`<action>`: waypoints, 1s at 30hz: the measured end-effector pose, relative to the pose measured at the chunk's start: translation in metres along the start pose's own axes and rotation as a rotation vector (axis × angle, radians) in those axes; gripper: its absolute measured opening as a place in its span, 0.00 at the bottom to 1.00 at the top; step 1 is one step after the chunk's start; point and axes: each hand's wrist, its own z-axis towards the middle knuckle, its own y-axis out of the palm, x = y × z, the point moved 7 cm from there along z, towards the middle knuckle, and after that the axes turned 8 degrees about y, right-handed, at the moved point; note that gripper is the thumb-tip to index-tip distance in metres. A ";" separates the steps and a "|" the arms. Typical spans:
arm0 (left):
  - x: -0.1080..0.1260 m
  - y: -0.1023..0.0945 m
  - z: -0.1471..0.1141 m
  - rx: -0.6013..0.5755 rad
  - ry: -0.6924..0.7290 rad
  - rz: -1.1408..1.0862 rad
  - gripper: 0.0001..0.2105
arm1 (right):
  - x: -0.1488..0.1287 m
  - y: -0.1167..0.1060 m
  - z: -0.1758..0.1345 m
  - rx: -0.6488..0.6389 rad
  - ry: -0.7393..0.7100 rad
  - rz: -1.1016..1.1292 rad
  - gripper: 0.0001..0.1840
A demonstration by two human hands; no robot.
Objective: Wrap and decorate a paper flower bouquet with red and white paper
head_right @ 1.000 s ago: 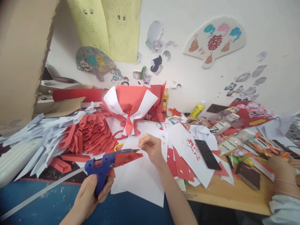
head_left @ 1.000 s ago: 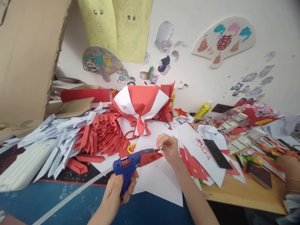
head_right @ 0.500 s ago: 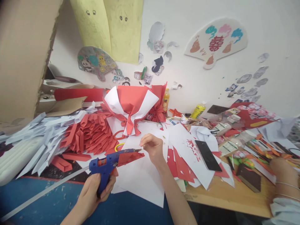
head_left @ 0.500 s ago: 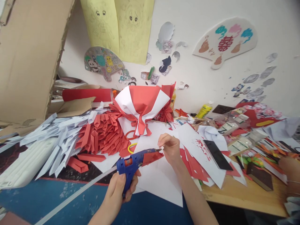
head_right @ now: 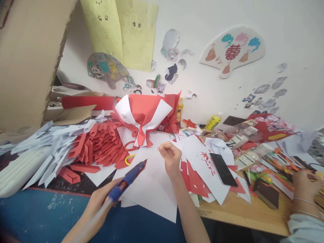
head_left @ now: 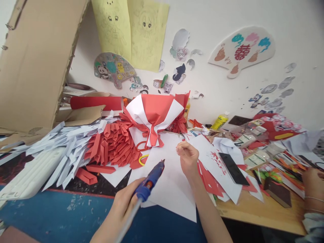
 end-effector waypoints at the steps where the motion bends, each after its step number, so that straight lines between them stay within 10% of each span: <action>1: 0.003 0.001 0.003 -0.040 0.043 0.057 0.18 | -0.001 -0.002 0.001 0.023 0.005 -0.009 0.11; 11: 0.020 0.054 0.033 -0.463 0.384 0.915 0.20 | -0.040 0.039 0.036 -0.049 0.102 -0.210 0.10; 24: -0.006 0.038 0.027 -0.354 0.307 0.816 0.23 | -0.052 0.165 0.149 -0.064 0.043 -0.526 0.10; 30: -0.012 0.032 0.027 -0.348 0.350 0.844 0.24 | -0.041 0.182 0.170 -0.055 0.070 -0.606 0.09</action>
